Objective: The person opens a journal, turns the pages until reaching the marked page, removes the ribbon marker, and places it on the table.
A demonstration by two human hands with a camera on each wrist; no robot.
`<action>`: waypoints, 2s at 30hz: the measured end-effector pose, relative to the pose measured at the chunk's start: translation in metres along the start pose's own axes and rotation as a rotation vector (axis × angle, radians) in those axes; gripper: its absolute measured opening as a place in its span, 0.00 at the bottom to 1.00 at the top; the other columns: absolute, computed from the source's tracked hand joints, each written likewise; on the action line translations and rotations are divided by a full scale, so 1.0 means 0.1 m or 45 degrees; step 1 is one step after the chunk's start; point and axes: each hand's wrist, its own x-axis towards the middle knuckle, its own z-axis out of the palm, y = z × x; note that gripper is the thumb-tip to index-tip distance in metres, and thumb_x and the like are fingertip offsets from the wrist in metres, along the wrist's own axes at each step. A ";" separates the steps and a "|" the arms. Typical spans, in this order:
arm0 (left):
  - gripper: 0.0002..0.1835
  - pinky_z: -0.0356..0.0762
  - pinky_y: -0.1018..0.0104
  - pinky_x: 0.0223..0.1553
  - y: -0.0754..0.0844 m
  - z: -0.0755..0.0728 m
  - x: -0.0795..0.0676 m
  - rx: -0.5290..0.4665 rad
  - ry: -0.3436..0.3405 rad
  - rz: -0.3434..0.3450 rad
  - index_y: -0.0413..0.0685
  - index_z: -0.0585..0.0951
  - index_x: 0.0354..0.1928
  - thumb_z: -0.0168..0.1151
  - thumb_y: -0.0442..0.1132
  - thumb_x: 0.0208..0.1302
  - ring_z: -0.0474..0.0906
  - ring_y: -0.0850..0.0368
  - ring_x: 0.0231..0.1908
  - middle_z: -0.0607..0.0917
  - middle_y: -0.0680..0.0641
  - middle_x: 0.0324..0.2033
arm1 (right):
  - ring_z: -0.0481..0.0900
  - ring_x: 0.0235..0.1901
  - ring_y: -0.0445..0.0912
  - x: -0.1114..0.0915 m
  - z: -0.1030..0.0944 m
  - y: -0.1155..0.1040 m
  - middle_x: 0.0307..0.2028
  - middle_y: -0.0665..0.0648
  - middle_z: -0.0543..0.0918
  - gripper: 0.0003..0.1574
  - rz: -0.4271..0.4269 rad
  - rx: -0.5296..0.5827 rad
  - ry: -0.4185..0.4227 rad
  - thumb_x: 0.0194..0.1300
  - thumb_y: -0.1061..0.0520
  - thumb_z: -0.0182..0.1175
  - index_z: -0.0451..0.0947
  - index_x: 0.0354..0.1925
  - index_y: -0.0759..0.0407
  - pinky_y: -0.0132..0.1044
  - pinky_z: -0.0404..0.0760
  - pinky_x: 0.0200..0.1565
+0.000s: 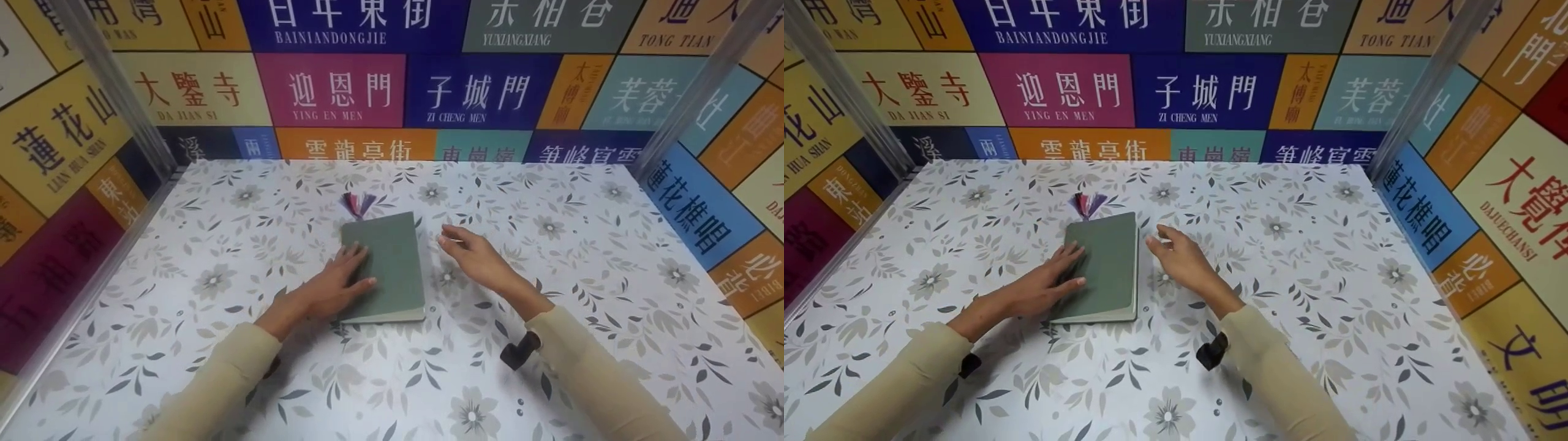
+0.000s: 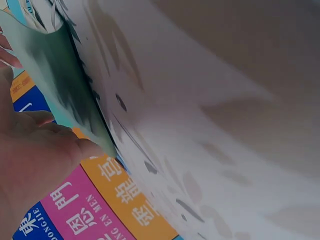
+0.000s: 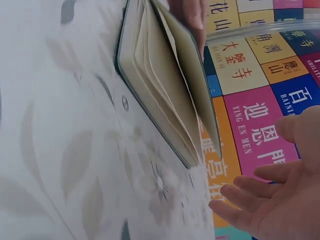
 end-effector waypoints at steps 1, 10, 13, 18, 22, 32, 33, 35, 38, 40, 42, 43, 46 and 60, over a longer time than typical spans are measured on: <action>0.43 0.35 0.44 0.80 0.01 0.01 0.01 -0.014 -0.003 -0.008 0.55 0.46 0.81 0.45 0.65 0.73 0.31 0.46 0.81 0.39 0.46 0.81 | 0.65 0.73 0.60 0.01 0.03 0.00 0.74 0.63 0.65 0.39 0.012 0.053 0.008 0.78 0.42 0.48 0.57 0.77 0.59 0.55 0.71 0.70; 0.41 0.41 0.47 0.80 0.09 0.07 0.10 0.050 -0.065 -0.067 0.53 0.52 0.80 0.54 0.58 0.73 0.34 0.46 0.81 0.40 0.45 0.81 | 0.78 0.63 0.59 0.13 0.30 0.01 0.68 0.66 0.74 0.33 0.233 0.426 0.085 0.75 0.50 0.54 0.65 0.72 0.63 0.45 0.82 0.60; 0.42 0.41 0.48 0.80 0.12 0.07 0.13 0.074 -0.080 -0.097 0.55 0.52 0.79 0.56 0.58 0.71 0.34 0.47 0.81 0.40 0.45 0.81 | 0.81 0.59 0.57 0.15 0.34 0.03 0.66 0.67 0.76 0.31 0.275 0.488 0.109 0.75 0.52 0.55 0.67 0.70 0.64 0.41 0.84 0.55; 0.42 0.43 0.47 0.80 0.16 0.06 0.13 0.099 -0.104 -0.125 0.55 0.52 0.79 0.57 0.58 0.71 0.34 0.47 0.81 0.40 0.45 0.81 | 0.85 0.47 0.48 0.18 0.41 0.08 0.57 0.67 0.82 0.30 0.322 0.535 0.091 0.74 0.55 0.55 0.68 0.69 0.65 0.33 0.85 0.46; 0.41 0.43 0.47 0.80 0.19 0.05 0.13 0.122 -0.097 -0.116 0.52 0.53 0.79 0.57 0.56 0.71 0.36 0.45 0.81 0.42 0.43 0.81 | 0.83 0.40 0.43 0.18 0.46 0.09 0.54 0.63 0.83 0.31 0.324 0.545 0.079 0.71 0.60 0.55 0.68 0.69 0.66 0.30 0.84 0.42; 0.42 0.43 0.48 0.80 0.21 0.03 0.14 0.162 -0.114 -0.126 0.52 0.54 0.79 0.58 0.57 0.70 0.37 0.44 0.80 0.42 0.41 0.80 | 0.82 0.42 0.40 0.22 0.54 0.08 0.59 0.63 0.81 0.33 0.365 0.603 0.103 0.65 0.66 0.61 0.70 0.68 0.65 0.29 0.83 0.44; 0.42 0.43 0.48 0.80 0.22 0.03 0.15 0.163 -0.114 -0.131 0.52 0.54 0.79 0.58 0.57 0.70 0.37 0.44 0.80 0.42 0.42 0.80 | 0.82 0.41 0.40 0.23 0.54 0.08 0.58 0.62 0.81 0.33 0.363 0.610 0.108 0.64 0.67 0.61 0.70 0.68 0.65 0.30 0.83 0.43; 0.42 0.44 0.48 0.80 0.22 0.02 0.15 0.156 -0.110 -0.128 0.50 0.54 0.79 0.59 0.56 0.70 0.38 0.43 0.80 0.43 0.41 0.80 | 0.82 0.39 0.40 0.24 0.54 0.05 0.55 0.61 0.83 0.34 0.362 0.634 0.115 0.63 0.68 0.61 0.70 0.67 0.65 0.30 0.82 0.41; 0.42 0.45 0.49 0.80 0.23 0.02 0.15 0.138 -0.100 -0.121 0.48 0.55 0.79 0.60 0.54 0.70 0.39 0.43 0.80 0.45 0.40 0.80 | 0.82 0.37 0.40 0.24 0.54 0.01 0.48 0.57 0.84 0.31 0.378 0.678 0.117 0.64 0.67 0.62 0.71 0.66 0.65 0.31 0.83 0.40; 0.42 0.46 0.49 0.80 0.24 0.01 0.15 0.120 -0.092 -0.115 0.46 0.56 0.78 0.61 0.53 0.70 0.40 0.43 0.80 0.46 0.39 0.80 | 0.82 0.37 0.41 0.23 0.55 -0.02 0.44 0.55 0.84 0.29 0.380 0.720 0.108 0.65 0.65 0.61 0.72 0.64 0.67 0.31 0.83 0.40; 0.41 0.46 0.49 0.80 0.24 0.00 0.15 0.108 -0.086 -0.111 0.44 0.57 0.78 0.61 0.52 0.70 0.41 0.43 0.80 0.47 0.38 0.80 | 0.83 0.37 0.42 0.22 0.56 -0.05 0.42 0.54 0.84 0.27 0.372 0.743 0.104 0.66 0.64 0.61 0.73 0.63 0.67 0.32 0.83 0.41; 0.41 0.47 0.49 0.80 0.24 0.00 0.15 0.102 -0.085 -0.111 0.45 0.57 0.78 0.61 0.52 0.70 0.42 0.43 0.80 0.47 0.38 0.80 | 0.83 0.38 0.42 0.22 0.56 -0.07 0.41 0.54 0.84 0.26 0.370 0.751 0.102 0.66 0.64 0.61 0.73 0.62 0.67 0.33 0.84 0.42; 0.41 0.48 0.49 0.80 0.24 -0.03 0.15 0.078 -0.078 -0.093 0.43 0.58 0.77 0.62 0.50 0.70 0.45 0.42 0.80 0.48 0.36 0.79 | 0.84 0.39 0.44 0.21 0.57 -0.10 0.42 0.55 0.84 0.24 0.342 0.763 0.108 0.67 0.63 0.60 0.74 0.60 0.66 0.34 0.84 0.44; 0.48 0.70 0.43 0.70 0.28 -0.20 0.16 -0.365 0.002 -0.149 0.45 0.60 0.77 0.40 0.74 0.69 0.69 0.41 0.70 0.69 0.38 0.72 | 0.81 0.51 0.47 0.22 0.65 -0.32 0.58 0.62 0.80 0.28 0.077 0.860 -0.028 0.73 0.68 0.45 0.71 0.69 0.60 0.38 0.85 0.52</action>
